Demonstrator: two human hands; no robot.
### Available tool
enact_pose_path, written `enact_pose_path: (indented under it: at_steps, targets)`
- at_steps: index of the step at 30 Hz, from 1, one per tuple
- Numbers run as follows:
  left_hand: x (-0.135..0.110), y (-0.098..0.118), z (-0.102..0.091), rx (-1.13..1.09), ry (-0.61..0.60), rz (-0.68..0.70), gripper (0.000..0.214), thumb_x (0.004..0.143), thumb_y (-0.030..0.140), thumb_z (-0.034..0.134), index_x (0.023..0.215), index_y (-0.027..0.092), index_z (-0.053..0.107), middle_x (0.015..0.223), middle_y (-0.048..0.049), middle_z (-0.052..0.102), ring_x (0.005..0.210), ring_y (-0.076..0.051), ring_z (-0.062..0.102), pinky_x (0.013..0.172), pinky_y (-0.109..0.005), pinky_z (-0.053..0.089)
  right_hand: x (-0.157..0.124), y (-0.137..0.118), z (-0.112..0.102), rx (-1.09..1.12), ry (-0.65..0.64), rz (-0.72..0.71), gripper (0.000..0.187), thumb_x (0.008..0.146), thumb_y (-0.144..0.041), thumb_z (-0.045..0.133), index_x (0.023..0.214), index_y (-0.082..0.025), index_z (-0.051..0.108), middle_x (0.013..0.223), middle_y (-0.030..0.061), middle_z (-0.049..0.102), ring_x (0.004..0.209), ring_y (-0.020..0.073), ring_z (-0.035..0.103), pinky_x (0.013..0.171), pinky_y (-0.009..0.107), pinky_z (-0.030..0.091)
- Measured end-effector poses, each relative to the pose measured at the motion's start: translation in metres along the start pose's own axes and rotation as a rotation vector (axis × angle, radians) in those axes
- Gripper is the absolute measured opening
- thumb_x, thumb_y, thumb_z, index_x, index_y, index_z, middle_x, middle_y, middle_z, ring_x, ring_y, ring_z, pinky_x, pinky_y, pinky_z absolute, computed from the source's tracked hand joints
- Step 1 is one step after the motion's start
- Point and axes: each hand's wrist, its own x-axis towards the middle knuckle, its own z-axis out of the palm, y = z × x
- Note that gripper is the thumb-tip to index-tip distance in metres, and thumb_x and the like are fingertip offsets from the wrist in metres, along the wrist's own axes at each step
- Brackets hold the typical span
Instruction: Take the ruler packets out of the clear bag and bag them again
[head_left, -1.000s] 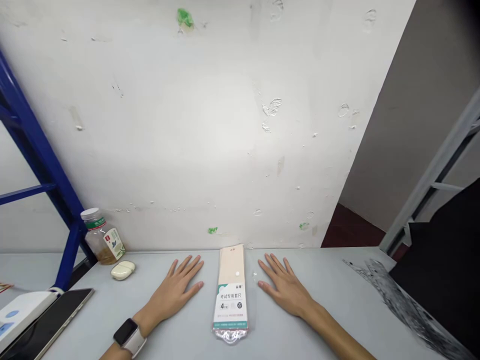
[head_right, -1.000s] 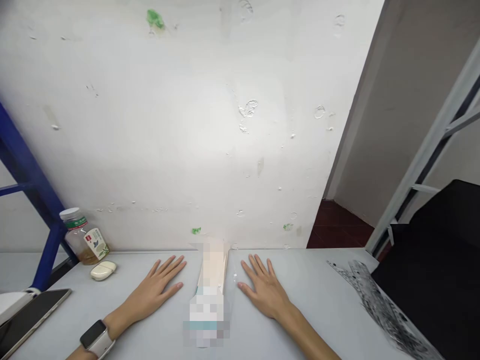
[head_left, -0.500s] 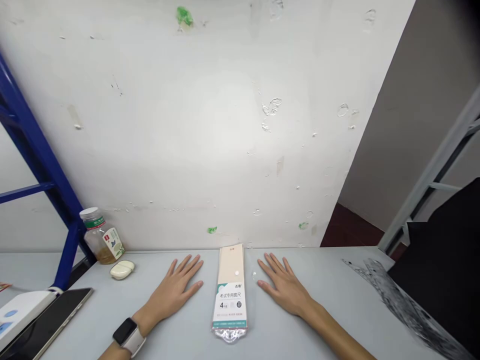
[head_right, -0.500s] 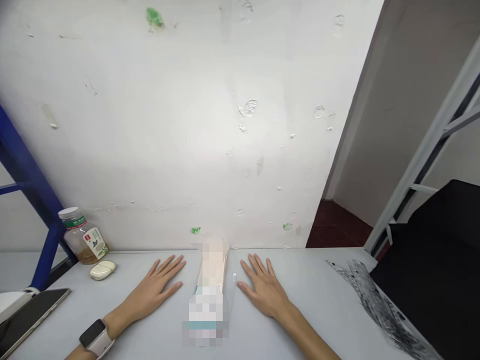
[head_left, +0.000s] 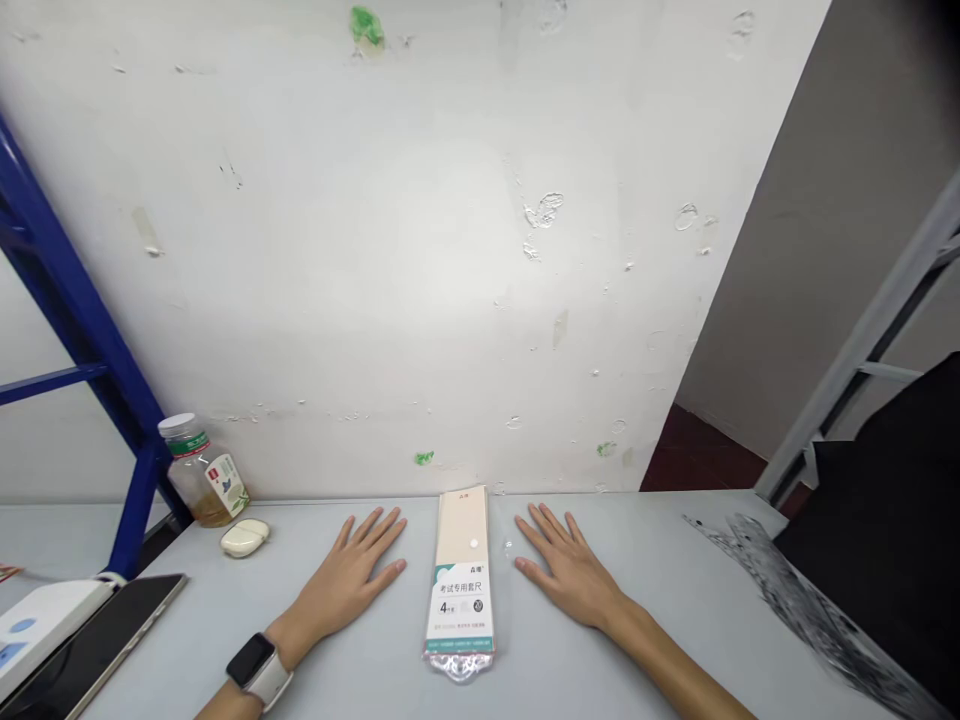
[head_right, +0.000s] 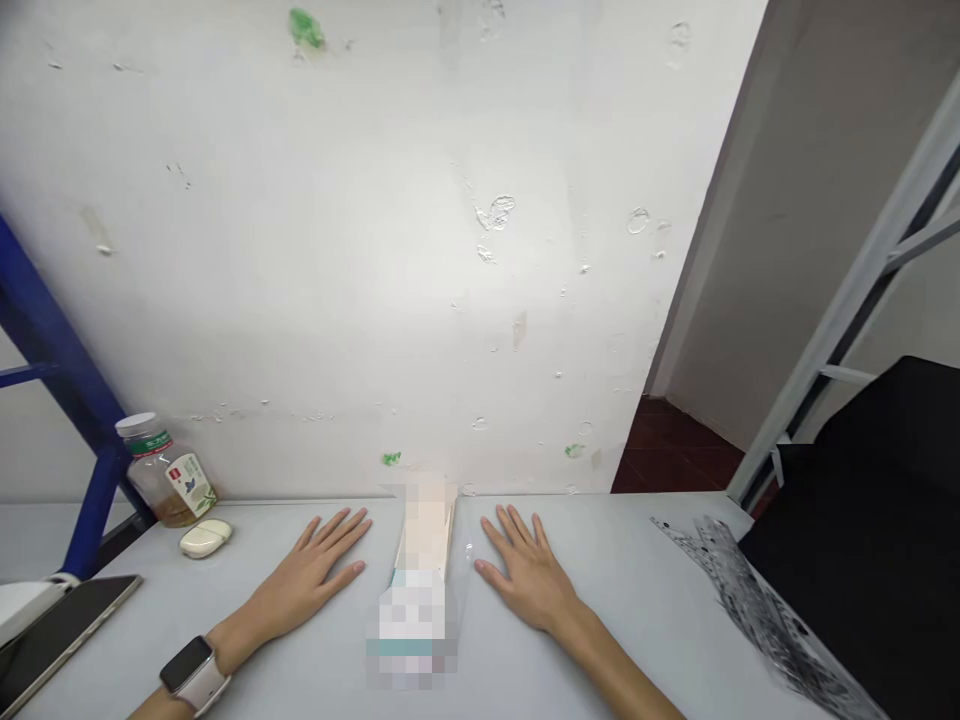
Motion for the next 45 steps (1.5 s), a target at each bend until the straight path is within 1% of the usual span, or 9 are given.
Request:
enact_pose_path:
  at_steps: [7,10,14,19,24,29,35,40,45]
  targets:
    - [0.0004,0.0019,-0.0021,-0.008,-0.023,-0.019,0.057,0.098,0.058,0.033,0.151,0.04,0.02,0.158,0.0047,0.026,0.145,-0.028,0.024,0.118,-0.053,0.015,-0.0005,-0.0004,-0.0006,0.001,0.007,-0.008,0.072,0.092,-0.071,0.017,0.152,-0.032,0.019,0.162,-0.0022,0.008,0.149,0.0265,0.004,0.121,0.05,0.001]
    - [0.0003,0.0037,-0.0044,0.003,-0.049,-0.032,0.057,0.098,0.059,0.032,0.151,0.04,0.021,0.158,0.0052,0.024,0.146,-0.028,0.022,0.118,-0.054,0.016,-0.0004,-0.0009,-0.0008,0.0,0.007,-0.008,0.072,0.091,-0.071,0.018,0.152,-0.032,0.019,0.162,-0.0025,0.008,0.149,0.0269,0.004,0.121,0.051,0.002]
    - [0.0006,0.005,-0.0061,0.011,-0.046,-0.04,0.057,0.097,0.059,0.032,0.15,0.04,0.022,0.158,0.0055,0.025,0.146,-0.028,0.023,0.118,-0.054,0.017,-0.0003,-0.0012,-0.0008,-0.004,0.003,-0.005,0.071,0.092,-0.07,0.018,0.152,-0.032,0.018,0.162,-0.002,0.009,0.149,0.0256,0.004,0.121,0.051,0.001]
    - [0.0008,0.0045,-0.0057,0.0,-0.066,-0.041,0.058,0.098,0.059,0.031,0.151,0.039,0.021,0.158,0.0055,0.023,0.146,-0.028,0.021,0.118,-0.055,0.016,-0.0006,-0.0011,-0.0011,0.004,0.01,-0.006,0.071,0.092,-0.07,0.018,0.152,-0.033,0.019,0.162,-0.0032,0.009,0.149,0.027,0.005,0.122,0.05,0.002]
    - [0.0004,0.004,-0.0043,0.01,-0.027,-0.022,0.057,0.098,0.058,0.032,0.151,0.039,0.022,0.158,0.0047,0.026,0.145,-0.028,0.024,0.118,-0.053,0.017,0.0,-0.0006,-0.0006,-0.004,-0.009,0.002,0.071,0.092,-0.07,0.017,0.152,-0.032,0.018,0.162,-0.0023,0.007,0.149,0.0247,0.003,0.121,0.051,0.0]
    - [0.0001,0.0034,-0.0033,-0.003,-0.057,-0.041,0.058,0.098,0.059,0.031,0.151,0.039,0.021,0.158,0.0054,0.024,0.146,-0.028,0.021,0.118,-0.055,0.015,-0.0005,-0.0016,-0.0018,0.012,-0.002,-0.001,0.072,0.091,-0.071,0.017,0.152,-0.031,0.019,0.162,-0.0015,0.008,0.149,0.0255,0.003,0.122,0.051,0.0]
    - [0.0,0.0003,-0.0001,0.032,-0.023,-0.01,0.058,0.098,0.058,0.03,0.151,0.039,0.018,0.158,0.0048,0.025,0.146,-0.027,0.023,0.118,-0.053,0.017,-0.0008,-0.0021,-0.0018,0.011,-0.002,0.004,0.072,0.092,-0.07,0.018,0.152,-0.032,0.019,0.162,-0.0017,0.009,0.149,0.0255,0.004,0.121,0.051,0.002]
    - [0.0007,0.0009,-0.001,0.012,-0.056,-0.03,0.058,0.098,0.059,0.03,0.151,0.038,0.019,0.159,0.0048,0.024,0.146,-0.028,0.022,0.117,-0.055,0.015,-0.0006,-0.0017,-0.0009,0.007,0.005,-0.001,0.073,0.091,-0.071,0.016,0.152,-0.031,0.02,0.162,-0.0015,0.009,0.149,0.0256,0.003,0.121,0.051,0.001]
    - [0.0005,-0.0005,0.0003,0.021,-0.027,-0.009,0.058,0.098,0.058,0.031,0.151,0.039,0.019,0.158,0.0048,0.025,0.145,-0.028,0.023,0.117,-0.053,0.017,0.0002,0.0001,0.0004,0.011,-0.001,0.002,0.07,0.092,-0.07,0.019,0.152,-0.033,0.019,0.162,-0.0027,0.008,0.149,0.0255,0.004,0.121,0.051,0.001]
